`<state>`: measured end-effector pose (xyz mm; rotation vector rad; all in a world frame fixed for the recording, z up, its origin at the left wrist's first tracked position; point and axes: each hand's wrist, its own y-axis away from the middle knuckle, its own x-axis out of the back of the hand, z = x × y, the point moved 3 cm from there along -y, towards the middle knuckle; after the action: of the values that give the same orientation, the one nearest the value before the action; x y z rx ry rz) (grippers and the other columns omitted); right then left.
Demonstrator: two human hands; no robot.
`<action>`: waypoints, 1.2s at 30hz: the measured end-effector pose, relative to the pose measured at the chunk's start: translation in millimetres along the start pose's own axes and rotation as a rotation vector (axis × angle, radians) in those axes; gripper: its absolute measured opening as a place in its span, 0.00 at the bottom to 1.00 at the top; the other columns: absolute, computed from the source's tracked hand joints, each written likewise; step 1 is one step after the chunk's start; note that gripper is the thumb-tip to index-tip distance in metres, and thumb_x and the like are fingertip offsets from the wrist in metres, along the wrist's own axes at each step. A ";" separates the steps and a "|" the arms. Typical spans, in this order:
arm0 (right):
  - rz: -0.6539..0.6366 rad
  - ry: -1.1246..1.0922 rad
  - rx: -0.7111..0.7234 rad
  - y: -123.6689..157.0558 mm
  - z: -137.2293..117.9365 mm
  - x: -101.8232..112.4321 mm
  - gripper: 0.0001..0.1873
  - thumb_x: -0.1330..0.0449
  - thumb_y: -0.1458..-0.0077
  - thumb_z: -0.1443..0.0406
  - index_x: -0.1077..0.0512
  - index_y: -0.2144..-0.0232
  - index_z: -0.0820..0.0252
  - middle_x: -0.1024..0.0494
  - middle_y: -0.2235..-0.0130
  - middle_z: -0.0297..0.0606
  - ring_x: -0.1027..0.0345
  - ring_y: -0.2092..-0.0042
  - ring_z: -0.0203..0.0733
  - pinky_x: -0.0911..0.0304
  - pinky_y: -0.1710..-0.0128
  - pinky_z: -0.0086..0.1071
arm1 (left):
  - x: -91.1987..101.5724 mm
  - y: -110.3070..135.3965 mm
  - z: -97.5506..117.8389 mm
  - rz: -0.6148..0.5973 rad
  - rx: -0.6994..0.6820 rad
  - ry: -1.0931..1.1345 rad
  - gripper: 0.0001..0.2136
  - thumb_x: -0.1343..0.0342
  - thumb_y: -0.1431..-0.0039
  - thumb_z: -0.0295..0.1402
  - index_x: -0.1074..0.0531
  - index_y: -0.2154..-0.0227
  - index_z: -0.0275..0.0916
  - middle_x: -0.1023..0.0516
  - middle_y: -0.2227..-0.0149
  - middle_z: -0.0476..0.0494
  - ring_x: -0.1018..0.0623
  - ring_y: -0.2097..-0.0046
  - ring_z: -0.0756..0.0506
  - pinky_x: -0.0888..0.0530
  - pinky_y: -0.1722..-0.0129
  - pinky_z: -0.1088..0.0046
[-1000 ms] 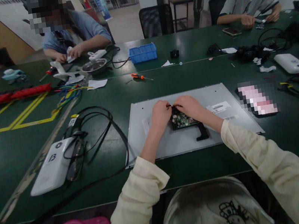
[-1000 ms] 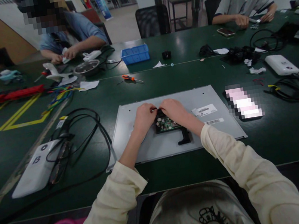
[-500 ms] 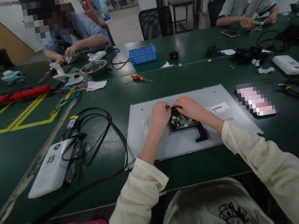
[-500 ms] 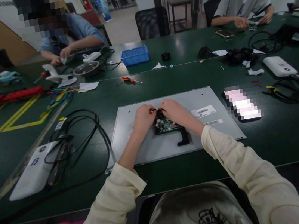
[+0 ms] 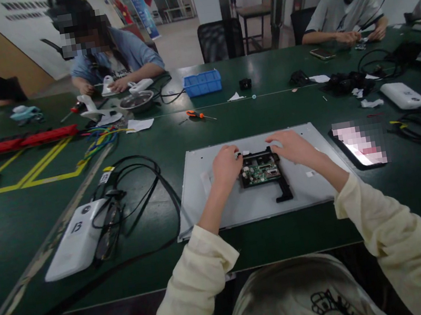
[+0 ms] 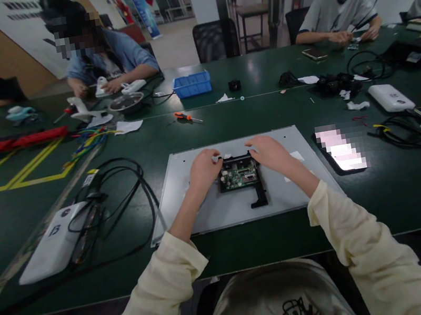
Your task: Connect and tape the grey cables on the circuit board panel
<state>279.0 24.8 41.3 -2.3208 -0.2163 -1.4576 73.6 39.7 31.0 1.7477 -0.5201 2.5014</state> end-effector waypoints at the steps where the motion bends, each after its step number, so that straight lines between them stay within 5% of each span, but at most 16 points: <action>1: -0.009 0.017 -0.030 6.8 8.0 3.3 0.17 0.47 0.42 0.68 0.27 0.52 0.62 0.23 0.50 0.45 0.32 0.46 0.48 0.41 0.44 0.40 | -0.1 0.0 -0.8 0.005 -0.002 0.012 0.09 0.46 0.43 0.29 0.26 0.60 0.38 0.24 0.57 0.41 0.24 0.59 0.44 0.29 0.58 0.70; 8: -0.099 0.037 -0.158 47.3 43.1 8.0 0.19 0.42 0.46 0.65 0.27 0.52 0.65 0.25 0.50 0.49 0.31 0.49 0.51 0.40 0.46 0.41 | 0.7 -0.3 3.2 0.017 -0.131 0.044 0.11 0.46 0.44 0.25 0.25 0.58 0.38 0.24 0.54 0.41 0.27 0.50 0.42 0.31 0.49 0.66; 18: -0.151 -0.087 -0.218 49.8 44.7 5.6 0.15 0.42 0.50 0.71 0.23 0.58 0.60 0.22 0.59 0.42 0.28 0.61 0.40 0.35 0.58 0.31 | -7.4 0.4 8.8 -0.061 -0.192 -0.027 0.10 0.49 0.40 0.26 0.25 0.60 0.39 0.22 0.57 0.43 0.25 0.53 0.44 0.32 0.51 0.68; 26: -0.090 -0.152 -0.283 53.7 40.3 14.0 0.10 0.42 0.48 0.68 0.22 0.64 0.58 0.20 0.65 0.40 0.26 0.63 0.43 0.34 0.62 0.34 | -6.3 0.4 12.0 -0.074 -0.205 -0.163 0.13 0.55 0.35 0.30 0.24 0.61 0.39 0.22 0.60 0.41 0.25 0.55 0.44 0.33 0.53 0.67; 36: -0.163 -0.684 -0.363 55.5 27.9 10.1 0.14 0.40 0.48 0.64 0.23 0.58 0.58 0.21 0.63 0.39 0.27 0.64 0.39 0.31 0.65 0.31 | -7.9 2.6 14.7 -0.065 -0.232 -0.233 0.13 0.55 0.35 0.28 0.24 0.64 0.38 0.22 0.61 0.37 0.26 0.55 0.42 0.36 0.53 0.62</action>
<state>325.0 -15.3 26.1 -3.1005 -0.3528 -0.7482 89.2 34.1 27.5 1.9366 -0.7225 2.1080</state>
